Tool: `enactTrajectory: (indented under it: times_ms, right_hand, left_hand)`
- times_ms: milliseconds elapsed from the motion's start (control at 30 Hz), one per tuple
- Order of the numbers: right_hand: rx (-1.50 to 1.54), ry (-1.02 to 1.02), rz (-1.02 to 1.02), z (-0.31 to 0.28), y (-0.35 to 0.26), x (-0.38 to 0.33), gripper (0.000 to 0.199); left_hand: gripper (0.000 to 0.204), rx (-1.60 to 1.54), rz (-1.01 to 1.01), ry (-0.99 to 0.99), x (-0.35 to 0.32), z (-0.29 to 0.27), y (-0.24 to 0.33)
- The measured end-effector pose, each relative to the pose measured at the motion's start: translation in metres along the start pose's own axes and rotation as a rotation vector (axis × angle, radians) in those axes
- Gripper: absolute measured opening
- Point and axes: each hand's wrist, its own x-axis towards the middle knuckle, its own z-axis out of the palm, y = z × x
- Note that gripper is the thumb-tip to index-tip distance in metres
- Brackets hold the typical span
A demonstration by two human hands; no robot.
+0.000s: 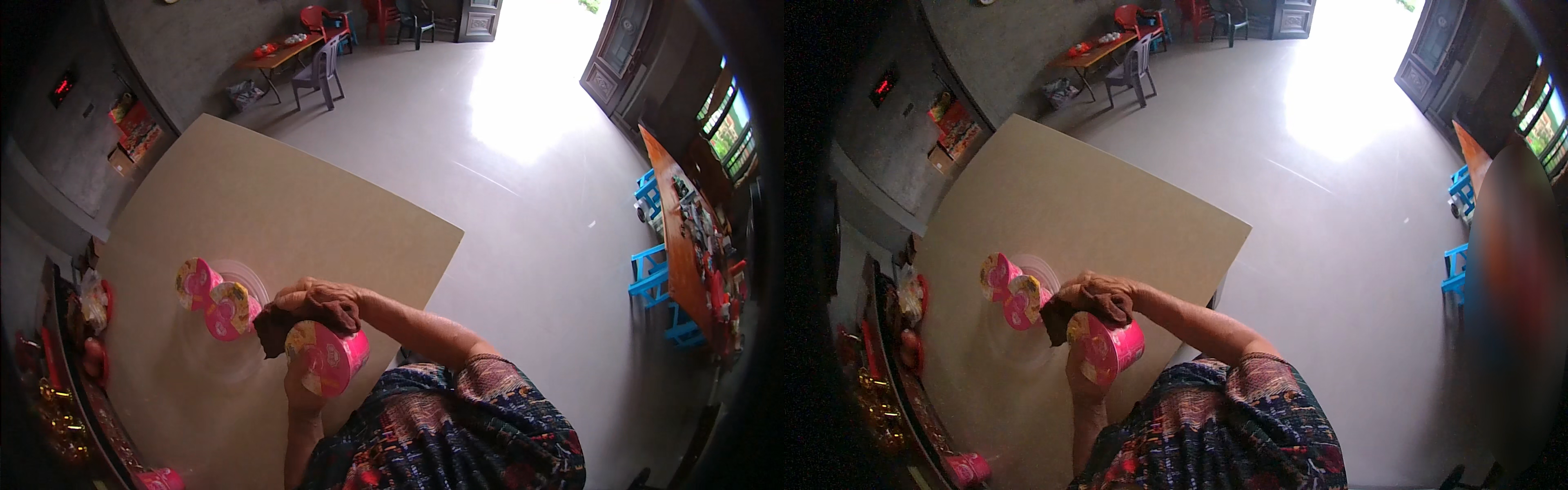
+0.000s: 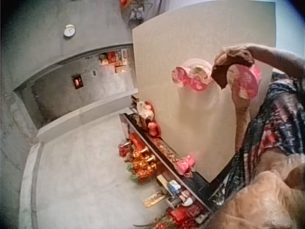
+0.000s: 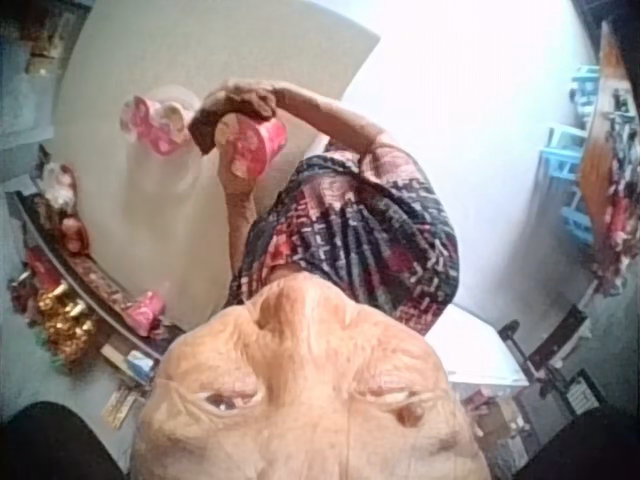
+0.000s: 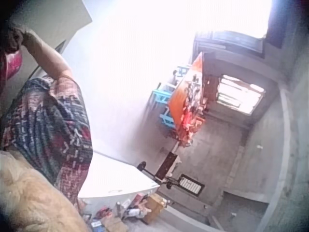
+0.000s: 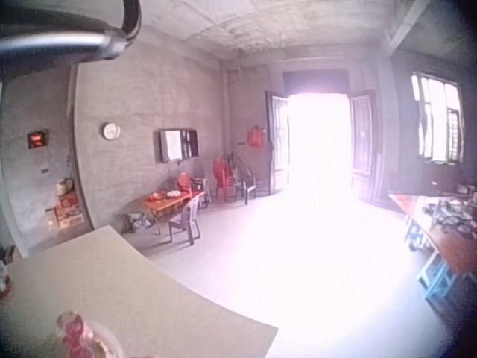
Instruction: The person wipes the exterior of several small pink and black cylindrical containers with a dark cloth. They handle the containers one by one, rotating them to clean all sides, and place the cleaned items onto a clear plastic tray on the table.
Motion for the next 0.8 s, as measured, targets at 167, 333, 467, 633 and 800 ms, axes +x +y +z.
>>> enactTrajectory:
  times_ms: [167, 333, 467, 633, 800]
  right_hand:
    - [-0.194, 0.187, -0.222, 0.014, 0.002, -0.008, 0.044]
    - [-0.402, 0.489, -0.431, 0.029, -0.004, -0.026, 0.044]
    - [0.058, 0.616, 0.032, 0.066, -0.026, -0.044, 0.07]
    - [0.166, 0.639, -0.118, 0.103, -0.031, -0.044, 0.073]
    - [0.011, 0.678, -0.171, 0.08, -0.024, -0.045, 0.051]
  left_hand:
    - [0.048, 0.596, 0.287, 0.071, 0.003, -0.006, 0.002]
    - [0.05, 0.306, 0.38, 0.121, 0.013, 0.003, 0.005]
    - [0.055, -0.072, 0.349, 0.138, 0.024, 0.018, 0.013]
    - [0.064, -0.238, 0.18, -0.233, 0.02, 0.032, 0.023]
    - [0.054, 0.223, 0.345, 0.223, 0.008, 0.004, 0.002]
